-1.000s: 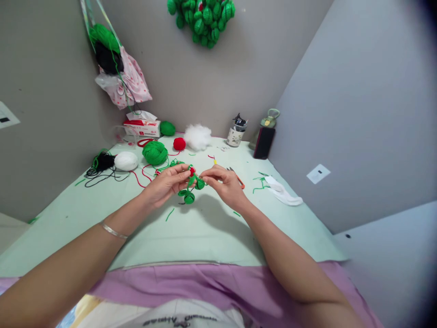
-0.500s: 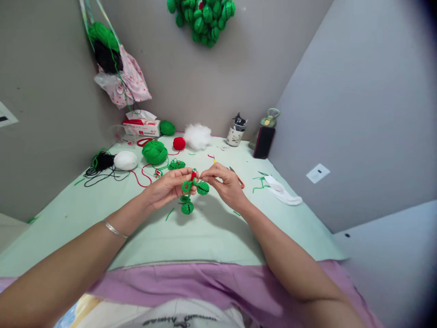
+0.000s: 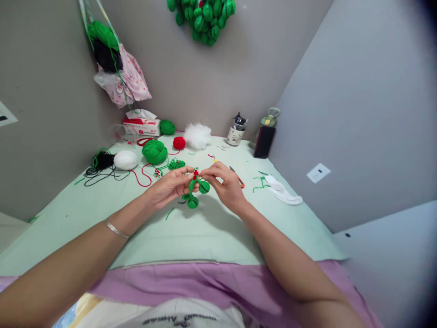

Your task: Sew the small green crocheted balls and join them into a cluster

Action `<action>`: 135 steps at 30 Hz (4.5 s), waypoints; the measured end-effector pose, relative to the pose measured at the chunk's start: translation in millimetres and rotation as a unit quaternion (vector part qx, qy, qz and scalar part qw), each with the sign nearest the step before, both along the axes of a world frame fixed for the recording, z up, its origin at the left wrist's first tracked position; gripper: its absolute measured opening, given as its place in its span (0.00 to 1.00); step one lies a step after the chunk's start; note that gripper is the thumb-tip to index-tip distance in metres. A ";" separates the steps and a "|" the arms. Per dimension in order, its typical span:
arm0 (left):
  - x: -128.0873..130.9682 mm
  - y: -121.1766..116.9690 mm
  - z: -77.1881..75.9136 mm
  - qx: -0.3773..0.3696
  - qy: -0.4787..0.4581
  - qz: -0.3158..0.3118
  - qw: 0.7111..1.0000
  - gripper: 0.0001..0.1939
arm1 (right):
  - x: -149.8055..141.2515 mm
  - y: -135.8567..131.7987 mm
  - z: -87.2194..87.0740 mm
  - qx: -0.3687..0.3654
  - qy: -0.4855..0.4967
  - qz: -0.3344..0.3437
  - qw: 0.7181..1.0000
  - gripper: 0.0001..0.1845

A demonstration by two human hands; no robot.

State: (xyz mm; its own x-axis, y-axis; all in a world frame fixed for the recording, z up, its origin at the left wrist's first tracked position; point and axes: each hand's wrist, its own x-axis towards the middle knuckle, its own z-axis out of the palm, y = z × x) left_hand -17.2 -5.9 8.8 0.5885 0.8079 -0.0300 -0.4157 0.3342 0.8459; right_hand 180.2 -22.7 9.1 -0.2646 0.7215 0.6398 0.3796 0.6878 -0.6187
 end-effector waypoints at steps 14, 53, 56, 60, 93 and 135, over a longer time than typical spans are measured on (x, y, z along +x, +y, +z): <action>-0.6 0.4 -2.4 0.003 -0.002 0.010 1.000 0.05 | 2.6 6.7 -5.8 -0.021 0.003 -0.007 1.000 0.06; 8.4 0.1 -12.2 0.052 0.146 0.058 0.986 0.09 | -12.4 -8.1 -9.2 0.199 -0.162 -0.093 0.962 0.11; 9.6 -0.8 -15.6 0.045 0.139 0.060 0.987 0.09 | -11.3 -4.6 -8.7 0.128 -0.143 -0.092 0.977 0.09; 12.9 -1.7 -19.3 0.046 0.139 0.059 0.987 0.09 | -7.5 -1.6 -8.0 0.069 -0.175 -0.057 0.981 0.08; 13.5 0.2 -12.1 0.030 0.094 0.015 0.995 0.07 | -16.6 -1.8 -4.3 -0.179 0.192 0.051 0.964 0.10; 0.9 2.7 -1.8 0.036 0.031 0.104 0.993 0.11 | -3.7 -8.2 5.5 -0.034 -0.070 -0.045 0.996 0.07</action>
State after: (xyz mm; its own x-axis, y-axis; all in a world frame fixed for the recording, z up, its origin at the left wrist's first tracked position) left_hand -16.3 -3.1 7.0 0.4070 0.9134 0.0016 -0.4150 0.1834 0.8912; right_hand 176.5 -30.9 14.6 -0.2802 0.7871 0.5495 0.5235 0.6051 -0.5999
